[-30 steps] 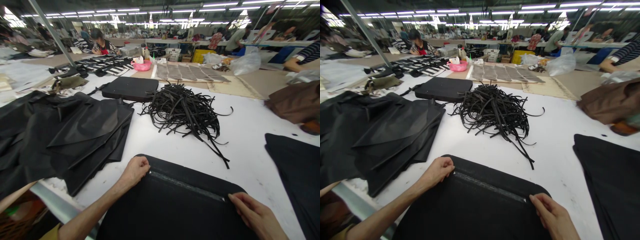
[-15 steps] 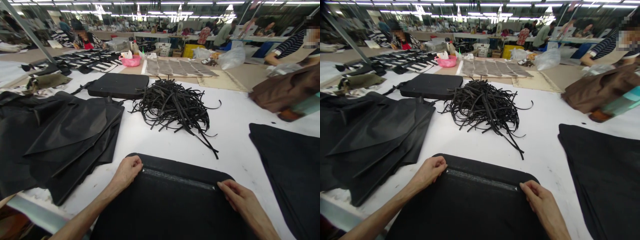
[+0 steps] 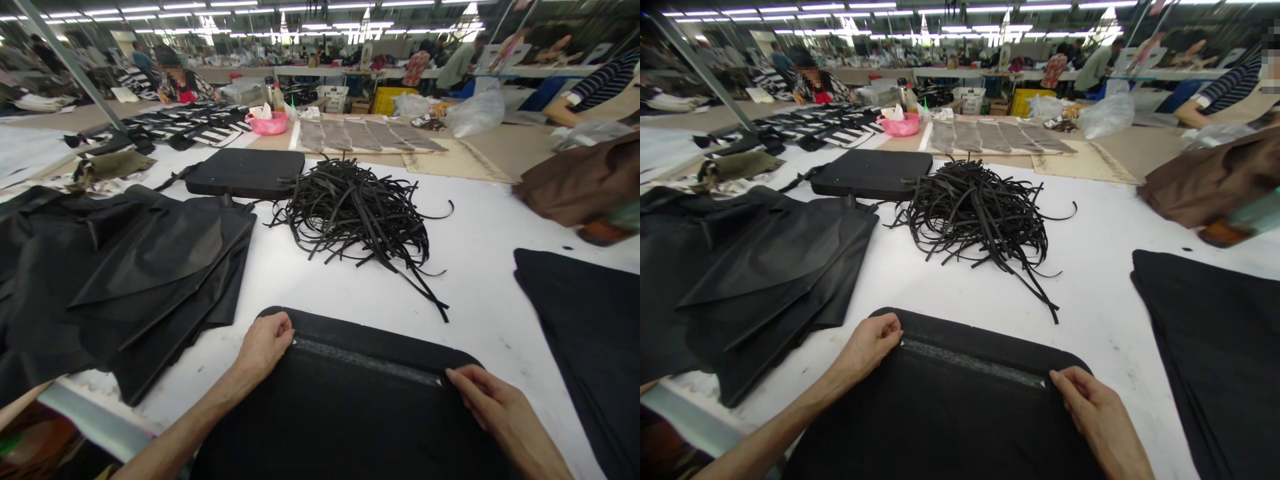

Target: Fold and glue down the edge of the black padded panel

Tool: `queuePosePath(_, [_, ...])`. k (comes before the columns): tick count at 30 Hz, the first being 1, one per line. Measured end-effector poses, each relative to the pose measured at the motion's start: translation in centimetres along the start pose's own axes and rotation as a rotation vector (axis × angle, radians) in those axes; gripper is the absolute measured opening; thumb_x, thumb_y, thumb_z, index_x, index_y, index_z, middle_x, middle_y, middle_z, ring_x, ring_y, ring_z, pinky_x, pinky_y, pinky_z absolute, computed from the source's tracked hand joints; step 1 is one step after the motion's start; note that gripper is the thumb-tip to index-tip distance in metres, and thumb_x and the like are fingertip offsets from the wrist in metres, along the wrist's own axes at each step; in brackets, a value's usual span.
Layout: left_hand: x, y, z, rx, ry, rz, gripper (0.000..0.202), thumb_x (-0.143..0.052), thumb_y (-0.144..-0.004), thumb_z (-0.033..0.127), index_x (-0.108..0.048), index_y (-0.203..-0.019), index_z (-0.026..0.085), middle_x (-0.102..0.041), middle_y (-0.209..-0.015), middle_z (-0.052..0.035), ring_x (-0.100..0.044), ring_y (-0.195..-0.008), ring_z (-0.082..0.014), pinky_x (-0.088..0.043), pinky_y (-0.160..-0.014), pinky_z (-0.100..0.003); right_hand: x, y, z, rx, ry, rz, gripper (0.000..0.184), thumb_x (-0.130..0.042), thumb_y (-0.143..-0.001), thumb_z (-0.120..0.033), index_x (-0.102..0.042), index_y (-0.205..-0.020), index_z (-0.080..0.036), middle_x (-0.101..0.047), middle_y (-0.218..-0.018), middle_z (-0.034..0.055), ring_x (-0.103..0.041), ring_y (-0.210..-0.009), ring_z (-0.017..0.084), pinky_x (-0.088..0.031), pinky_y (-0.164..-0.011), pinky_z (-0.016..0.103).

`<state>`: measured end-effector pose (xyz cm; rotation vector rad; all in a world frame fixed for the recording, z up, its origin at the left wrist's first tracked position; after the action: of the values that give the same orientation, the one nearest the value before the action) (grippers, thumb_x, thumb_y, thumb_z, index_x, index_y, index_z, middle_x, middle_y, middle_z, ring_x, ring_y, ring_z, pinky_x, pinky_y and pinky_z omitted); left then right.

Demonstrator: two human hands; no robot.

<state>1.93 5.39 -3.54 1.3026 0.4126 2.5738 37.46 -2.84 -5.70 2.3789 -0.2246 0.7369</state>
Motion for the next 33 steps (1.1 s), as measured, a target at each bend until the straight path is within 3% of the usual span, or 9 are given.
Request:
queuePosePath(9, [-0.2,0.5,0.2,-0.038,-0.196,0.036,0.007,-0.045,-0.082,0.022,-0.044,-0.075,0.021,-0.049,-0.058,0.0044,-0.047,-0.057,-0.0146,-0.023,-0.055,-0.027,0.0,0.3,-0.4,0.056,-0.062,0.021,0.039,-0.051,-0.072,-0.057,-0.047,-0.061,-0.020,-0.038,-0.047,-0.0052,-0.034,-0.042,0.010,-0.023,-0.042,0.024])
queuePosePath(13, [-0.8,1.2,0.6,-0.081,-0.458,0.058,0.011,-0.036,-0.089,0.024,-0.047,-0.090,0.022,-0.055,-0.069,0.0011,-0.053,-0.063,-0.0180,-0.024,-0.053,-0.028,-0.1,0.2,-0.3,0.072,-0.065,0.026,0.037,-0.050,-0.075,-0.054,-0.046,-0.063,-0.020,-0.038,-0.047,-0.0062,-0.034,-0.042,0.009,-0.023,-0.042,0.024])
queuePosePath(15, [-1.3,1.5,1.1,-0.208,-0.590,0.097,0.019,-0.032,-0.088,0.015,-0.049,-0.095,0.021,-0.057,-0.083,-0.0015,-0.055,-0.071,-0.0184,-0.032,-0.057,-0.028,-0.1,0.1,0.0,0.073,-0.048,0.039,0.036,-0.049,-0.076,-0.053,-0.046,-0.064,-0.020,-0.039,-0.047,-0.0061,-0.035,-0.043,0.009,-0.023,-0.042,0.023])
queuePosePath(19, [-2.1,2.0,1.6,-0.560,-0.655,0.116,0.031,-0.034,-0.079,-0.001,-0.056,-0.092,0.016,-0.056,-0.096,-0.0061,-0.052,-0.089,-0.0199,-0.043,-0.078,-0.032,-0.2,0.0,0.2,0.101,-0.012,0.057,0.034,-0.049,-0.078,-0.050,-0.046,-0.064,-0.020,-0.038,-0.048,-0.0063,-0.035,-0.044,0.010,-0.023,-0.042,0.023])
queuePosePath(23, [-2.5,2.3,1.1,-0.677,-0.767,0.134,0.037,-0.038,-0.073,-0.005,-0.061,-0.096,0.012,-0.058,-0.098,-0.0095,-0.053,-0.090,-0.0221,-0.048,-0.079,-0.033,-0.2,0.3,-0.2,0.104,-0.016,0.068,0.030,-0.047,-0.079,-0.046,-0.046,-0.064,-0.020,-0.040,-0.050,-0.0055,-0.036,-0.045,0.010,-0.025,-0.043,0.023])
queuePosePath(28, [-3.2,3.4,0.9,-0.723,-0.946,0.196,0.059,-0.038,-0.068,-0.009,-0.051,-0.122,0.014,-0.058,-0.097,-0.0094,-0.053,-0.089,-0.0227,-0.049,-0.079,-0.035,-0.1,0.7,-0.9,0.130,0.104,0.157,0.027,-0.046,-0.079,-0.041,-0.049,-0.062,-0.020,-0.039,-0.051,-0.0048,-0.038,-0.049,0.011,-0.025,-0.044,0.023])
queuePosePath(33, [-3.5,4.1,1.1,-0.691,-1.026,0.199,0.067,-0.038,-0.067,-0.012,-0.051,-0.123,0.022,-0.059,-0.101,-0.0090,-0.056,-0.089,-0.0216,-0.050,-0.079,-0.034,-0.1,0.8,-0.9,0.119,0.136,0.157,0.024,-0.046,-0.079,-0.038,-0.050,-0.063,-0.020,-0.039,-0.051,-0.0053,-0.040,-0.049,0.011,-0.024,-0.045,0.023])
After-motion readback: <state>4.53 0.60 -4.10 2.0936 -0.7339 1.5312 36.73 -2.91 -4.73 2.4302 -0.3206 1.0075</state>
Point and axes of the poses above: each hand's wrist, its own y-axis away from the middle knuckle, its own x-axis out of the back of the hand, z = x × y, the point moved 2 cm from there along -y, towards the middle knuckle
